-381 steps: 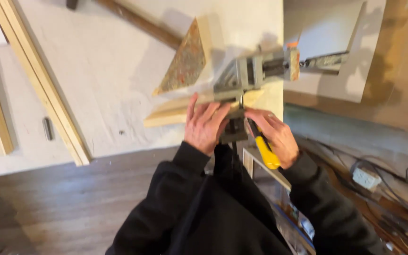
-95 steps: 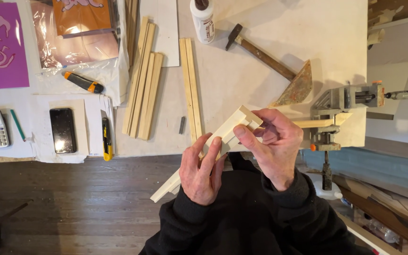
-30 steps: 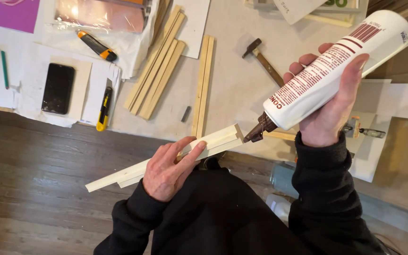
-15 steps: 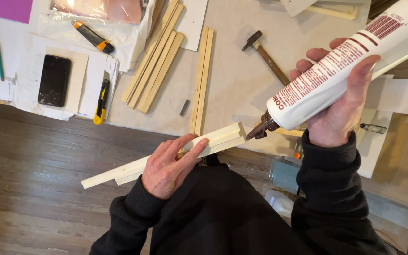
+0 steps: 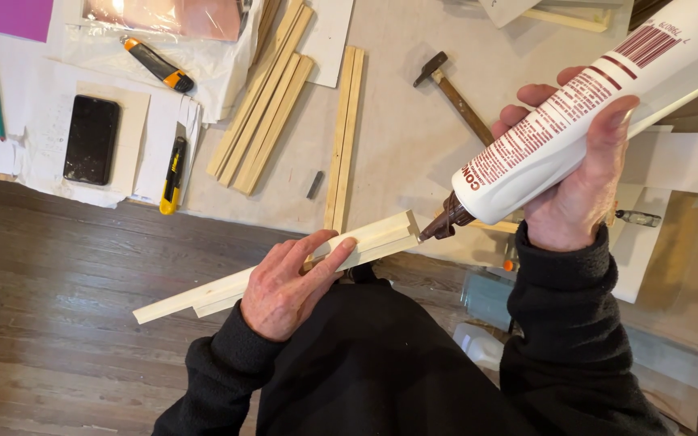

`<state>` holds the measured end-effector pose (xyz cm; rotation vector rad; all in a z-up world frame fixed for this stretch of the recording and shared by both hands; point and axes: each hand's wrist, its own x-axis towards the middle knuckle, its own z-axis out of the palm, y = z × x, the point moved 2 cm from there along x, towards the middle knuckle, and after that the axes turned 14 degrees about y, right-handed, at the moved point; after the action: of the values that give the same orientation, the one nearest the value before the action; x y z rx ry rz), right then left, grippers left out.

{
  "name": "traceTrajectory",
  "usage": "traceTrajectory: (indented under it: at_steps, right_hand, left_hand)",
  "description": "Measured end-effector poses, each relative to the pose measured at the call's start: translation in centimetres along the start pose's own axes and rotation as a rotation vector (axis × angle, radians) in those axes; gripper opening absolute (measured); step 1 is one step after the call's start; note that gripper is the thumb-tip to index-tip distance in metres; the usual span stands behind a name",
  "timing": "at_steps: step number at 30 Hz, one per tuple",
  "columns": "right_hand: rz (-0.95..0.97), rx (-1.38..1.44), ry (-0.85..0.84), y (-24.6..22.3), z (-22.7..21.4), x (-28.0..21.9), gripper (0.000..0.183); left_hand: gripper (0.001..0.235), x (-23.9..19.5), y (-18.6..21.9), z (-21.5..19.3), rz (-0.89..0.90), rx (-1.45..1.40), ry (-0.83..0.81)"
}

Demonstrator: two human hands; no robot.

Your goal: The person clamps mitered wood frame strips in a corner vise, aligning them against a triangle. They apply wood glue from a bottle to a joint, tighten the vise screw, tap the joint with a hammer, and trim excess with a utility knife. They then release the clamp, reposition another glued corner, and re-clamp it.

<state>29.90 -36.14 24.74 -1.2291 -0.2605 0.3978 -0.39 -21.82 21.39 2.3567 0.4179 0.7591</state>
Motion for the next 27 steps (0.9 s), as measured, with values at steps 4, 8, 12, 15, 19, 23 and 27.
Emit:
traceTrajectory:
  at_steps: [4,8,12,15,19,23,27]
  right_hand:
    - [0.013,0.026,-0.004,0.1,-0.2,0.3,0.070]
    - [0.025,0.058,-0.012,0.3,-0.2,0.6,0.070]
    - [-0.016,0.000,-0.020,0.5,0.2,1.1,0.070]
    - [-0.082,-0.043,-0.095,0.7,1.2,1.5,0.069]
    - [-0.244,-0.095,-0.156,1.7,1.5,5.5,0.068]
    - [-0.038,-0.081,-0.197,6.2,0.1,14.2,0.062]
    - [-0.163,-1.036,-0.467,15.4,0.3,22.8,0.060]
  left_hand:
    - [0.056,0.2,0.1,-0.1,0.000,-0.016,-0.012]
    - [0.055,0.1,0.3,-0.2,0.029,-0.006,-0.017]
    - [0.054,0.0,0.4,-0.4,0.043,-0.013,-0.011]
    - [0.054,-0.6,0.4,-0.3,0.024,0.010,-0.044]
    - [0.056,-0.7,0.3,-0.4,0.052,-0.019,-0.040]
    - [0.056,-2.1,-0.6,-0.7,-0.016,0.008,-0.015]
    - [0.057,-3.9,-1.6,-0.9,-0.149,0.009,0.028]
